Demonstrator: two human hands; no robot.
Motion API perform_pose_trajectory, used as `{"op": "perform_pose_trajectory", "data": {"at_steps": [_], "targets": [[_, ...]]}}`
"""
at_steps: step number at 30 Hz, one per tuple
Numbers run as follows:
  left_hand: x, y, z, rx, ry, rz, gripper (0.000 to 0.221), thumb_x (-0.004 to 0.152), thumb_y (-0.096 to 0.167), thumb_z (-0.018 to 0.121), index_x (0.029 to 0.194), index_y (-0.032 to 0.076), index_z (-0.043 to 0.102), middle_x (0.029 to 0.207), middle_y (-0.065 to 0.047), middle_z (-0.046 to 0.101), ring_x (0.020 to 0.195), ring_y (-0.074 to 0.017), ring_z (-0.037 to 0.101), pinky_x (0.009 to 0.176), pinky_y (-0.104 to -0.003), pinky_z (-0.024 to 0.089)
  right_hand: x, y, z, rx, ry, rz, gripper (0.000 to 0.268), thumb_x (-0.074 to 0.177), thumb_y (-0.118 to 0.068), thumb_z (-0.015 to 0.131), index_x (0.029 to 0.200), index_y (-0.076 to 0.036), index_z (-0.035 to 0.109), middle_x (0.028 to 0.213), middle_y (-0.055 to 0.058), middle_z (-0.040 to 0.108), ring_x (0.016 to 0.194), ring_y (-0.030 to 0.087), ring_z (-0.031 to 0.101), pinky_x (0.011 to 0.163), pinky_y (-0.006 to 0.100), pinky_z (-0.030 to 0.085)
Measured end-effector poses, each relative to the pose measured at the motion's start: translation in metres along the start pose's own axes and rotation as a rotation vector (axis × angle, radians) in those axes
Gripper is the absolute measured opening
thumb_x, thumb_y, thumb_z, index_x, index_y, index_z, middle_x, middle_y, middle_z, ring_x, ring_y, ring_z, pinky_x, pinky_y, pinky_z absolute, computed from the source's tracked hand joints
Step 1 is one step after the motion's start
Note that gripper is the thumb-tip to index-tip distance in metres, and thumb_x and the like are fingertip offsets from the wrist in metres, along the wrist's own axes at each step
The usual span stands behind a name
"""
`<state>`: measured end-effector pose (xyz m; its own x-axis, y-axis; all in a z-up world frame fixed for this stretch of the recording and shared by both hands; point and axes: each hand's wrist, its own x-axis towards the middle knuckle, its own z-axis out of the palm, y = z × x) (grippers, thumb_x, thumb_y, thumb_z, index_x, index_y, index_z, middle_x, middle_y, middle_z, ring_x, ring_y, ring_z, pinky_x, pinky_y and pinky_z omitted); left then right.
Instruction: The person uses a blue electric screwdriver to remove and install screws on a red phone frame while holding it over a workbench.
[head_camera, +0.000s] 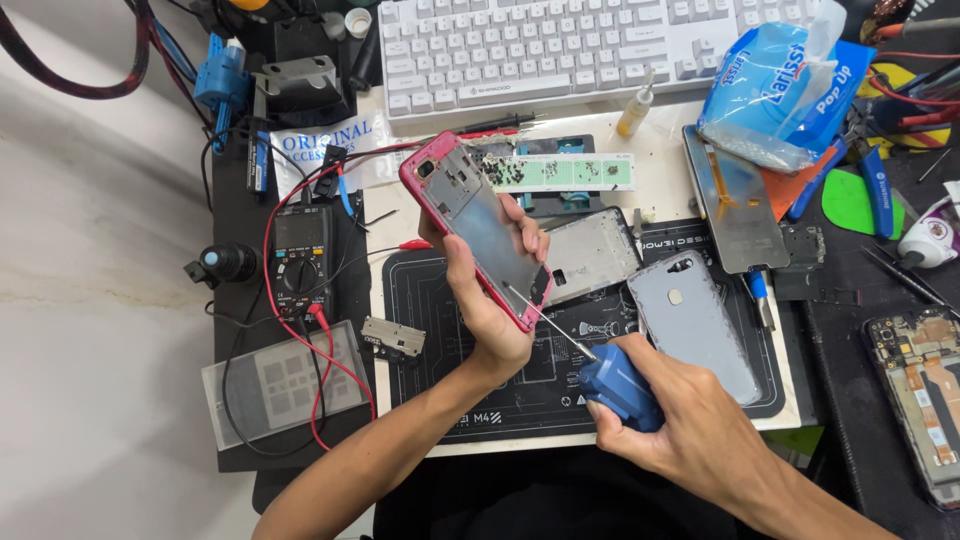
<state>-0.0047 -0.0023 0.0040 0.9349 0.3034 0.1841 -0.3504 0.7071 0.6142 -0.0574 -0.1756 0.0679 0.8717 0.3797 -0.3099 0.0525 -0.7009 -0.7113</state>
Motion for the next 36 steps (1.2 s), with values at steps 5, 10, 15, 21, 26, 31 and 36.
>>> {"op": "perform_pose_trajectory", "data": {"at_steps": [5,10,15,21,26,31,36], "targets": [[0.003,0.001,-0.001,-0.002,0.01,-0.007,0.06,0.11,0.058,0.036,0.123,0.0,0.044,0.113,-0.01,0.046,0.095,-0.0198,0.047,0.088,-0.038,0.043,-0.002,0.002,0.002,0.048,0.007,-0.024,0.057,0.071,-0.029,0.079,0.12,-0.007,0.06,0.072,0.011,0.073,0.05,0.023,0.073,0.047,0.037,0.055],[0.005,0.002,-0.003,0.063,-0.081,-0.087,0.065,0.112,0.06,0.032,0.129,-0.001,0.046,0.117,-0.012,0.054,0.097,-0.0217,0.057,0.086,-0.039,0.049,0.0,0.018,-0.002,0.206,-0.02,-0.015,0.048,0.077,-0.023,0.074,0.119,-0.006,0.062,0.078,0.008,0.07,0.061,0.018,0.07,0.057,0.033,0.056],[0.007,0.004,0.006,0.04,-0.315,-0.354,0.076,0.116,0.06,0.025,0.145,-0.008,0.044,0.132,-0.026,0.061,0.112,-0.0256,0.064,0.104,-0.043,0.053,0.006,0.041,-0.032,0.685,-0.043,-0.278,0.053,0.09,-0.023,0.069,0.134,0.003,0.056,0.126,0.007,0.058,0.088,0.019,0.068,0.07,0.03,0.059],[-0.001,0.002,0.02,0.032,-0.438,-0.591,0.063,0.109,0.05,0.028,0.158,0.01,0.024,0.141,-0.022,0.057,0.127,-0.0289,0.062,0.11,-0.042,0.053,0.006,0.053,-0.048,1.034,-0.206,0.049,0.071,0.084,-0.04,0.067,0.138,0.005,0.058,0.089,0.015,0.063,0.065,0.022,0.068,0.059,0.033,0.055],[-0.002,-0.002,0.016,0.064,-0.453,-0.762,0.057,0.109,0.037,0.044,0.157,0.008,0.034,0.137,-0.015,0.06,0.123,-0.0213,0.061,0.105,-0.035,0.052,0.012,0.055,-0.045,1.063,-0.235,0.052,0.072,0.085,-0.044,0.065,0.138,0.006,0.059,0.079,0.015,0.066,0.061,0.02,0.067,0.056,0.03,0.052],[0.02,0.006,0.001,0.458,-0.621,-0.375,0.045,0.105,0.018,0.065,0.146,0.001,0.055,0.127,-0.01,0.063,0.115,-0.0138,0.059,0.104,-0.029,0.051,0.018,0.061,-0.059,0.895,-0.18,0.147,0.067,0.081,-0.035,0.066,0.137,0.001,0.059,0.085,0.011,0.069,0.057,0.019,0.066,0.052,0.032,0.054],[0.034,0.023,-0.002,0.359,-0.671,-0.352,0.027,0.096,0.008,0.075,0.121,0.004,0.067,0.113,-0.006,0.07,0.108,-0.0107,0.065,0.101,-0.028,0.054,0.012,0.071,-0.084,0.517,-0.293,0.172,0.071,0.078,-0.035,0.067,0.146,-0.012,0.062,0.084,0.011,0.067,0.061,0.015,0.065,0.054,0.032,0.055]]}}
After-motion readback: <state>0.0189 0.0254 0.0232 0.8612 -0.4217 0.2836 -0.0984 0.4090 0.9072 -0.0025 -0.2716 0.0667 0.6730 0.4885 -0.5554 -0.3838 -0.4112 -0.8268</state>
